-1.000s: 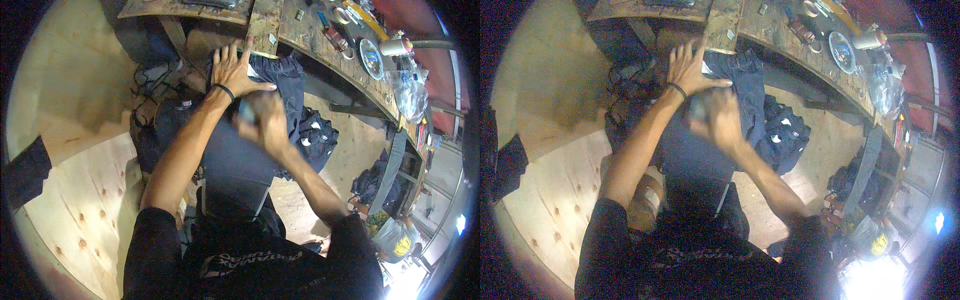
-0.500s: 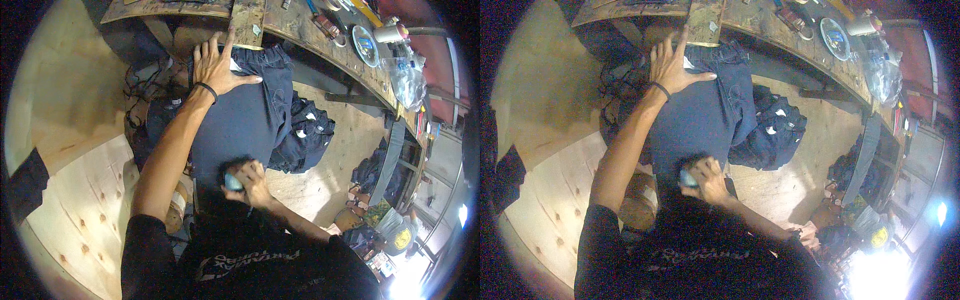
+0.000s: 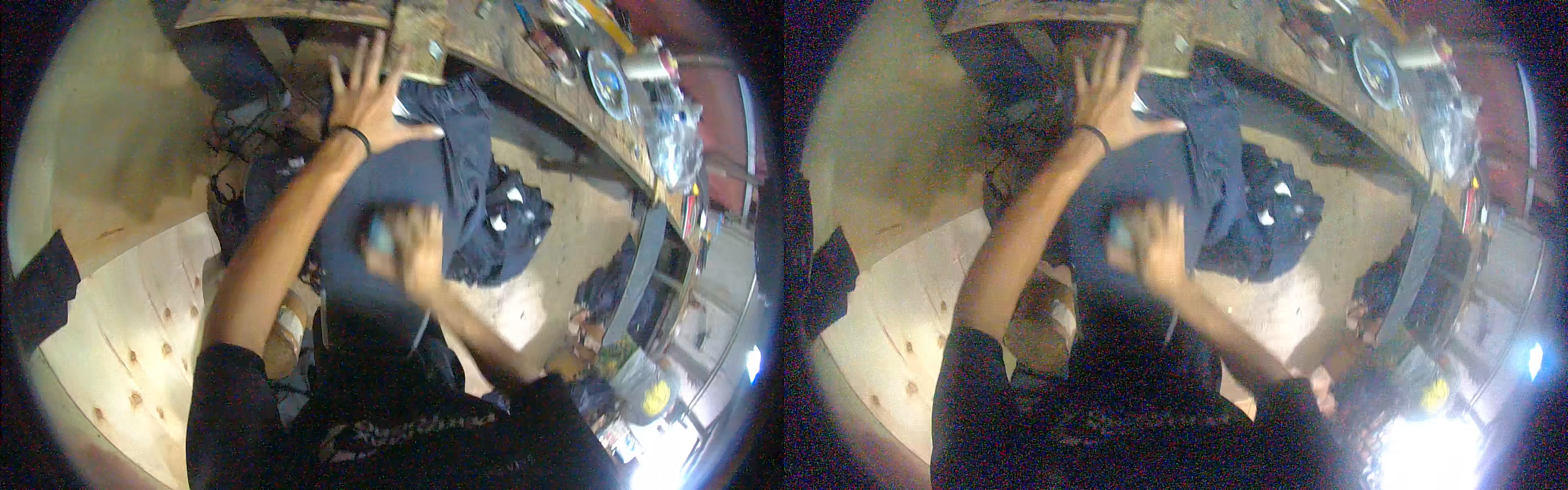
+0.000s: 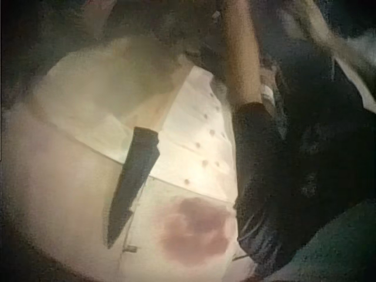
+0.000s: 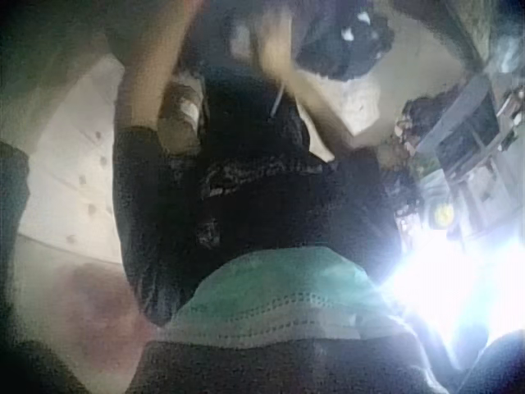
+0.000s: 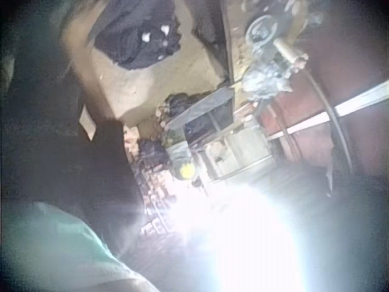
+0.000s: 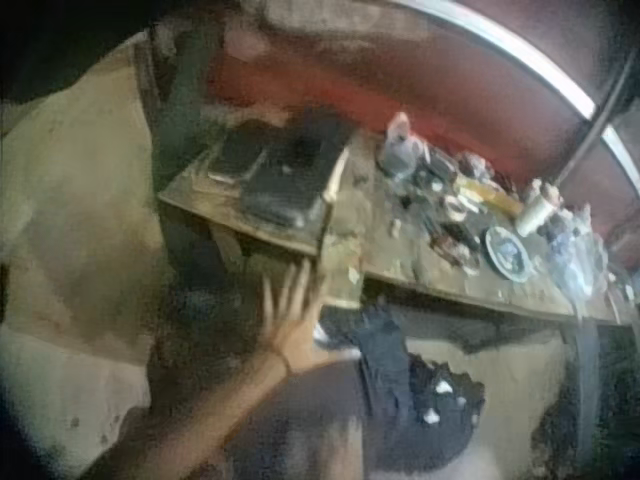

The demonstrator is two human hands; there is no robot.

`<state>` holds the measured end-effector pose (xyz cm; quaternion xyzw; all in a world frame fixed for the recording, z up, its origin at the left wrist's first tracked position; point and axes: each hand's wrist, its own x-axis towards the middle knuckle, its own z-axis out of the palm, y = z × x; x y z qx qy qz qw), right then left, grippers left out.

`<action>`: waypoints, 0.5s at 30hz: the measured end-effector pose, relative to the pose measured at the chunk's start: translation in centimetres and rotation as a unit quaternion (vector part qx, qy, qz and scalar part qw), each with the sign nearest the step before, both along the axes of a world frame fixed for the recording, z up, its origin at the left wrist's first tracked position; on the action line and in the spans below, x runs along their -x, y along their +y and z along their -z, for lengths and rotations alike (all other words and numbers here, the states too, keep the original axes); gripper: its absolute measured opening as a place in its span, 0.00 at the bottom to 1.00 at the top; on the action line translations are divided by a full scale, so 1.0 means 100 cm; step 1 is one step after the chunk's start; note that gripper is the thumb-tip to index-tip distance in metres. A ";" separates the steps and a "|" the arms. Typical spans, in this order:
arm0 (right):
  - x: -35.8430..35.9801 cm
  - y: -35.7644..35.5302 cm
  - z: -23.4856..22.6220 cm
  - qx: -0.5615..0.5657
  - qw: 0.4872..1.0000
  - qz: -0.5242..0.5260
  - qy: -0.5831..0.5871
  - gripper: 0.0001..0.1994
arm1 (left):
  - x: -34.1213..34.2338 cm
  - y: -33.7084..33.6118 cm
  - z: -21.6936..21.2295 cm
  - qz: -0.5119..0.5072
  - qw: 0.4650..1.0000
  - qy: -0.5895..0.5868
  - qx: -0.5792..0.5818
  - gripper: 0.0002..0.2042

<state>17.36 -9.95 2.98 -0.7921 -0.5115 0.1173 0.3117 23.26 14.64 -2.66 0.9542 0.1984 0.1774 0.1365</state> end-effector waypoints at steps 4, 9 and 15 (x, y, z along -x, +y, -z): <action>0.005 0.002 0.016 0.016 0.993 -0.118 -0.014 0.31 | 0.001 0.004 0.002 0.006 0.999 0.012 0.031 0.75; 0.029 -0.010 0.044 0.046 0.996 -0.049 -0.061 0.28 | 0.001 0.003 0.011 0.012 0.999 -0.028 0.033 0.76; -0.036 -0.038 -0.003 -0.024 0.952 0.228 0.203 0.19 | 0.007 0.013 -0.012 0.062 0.990 -0.018 0.122 0.70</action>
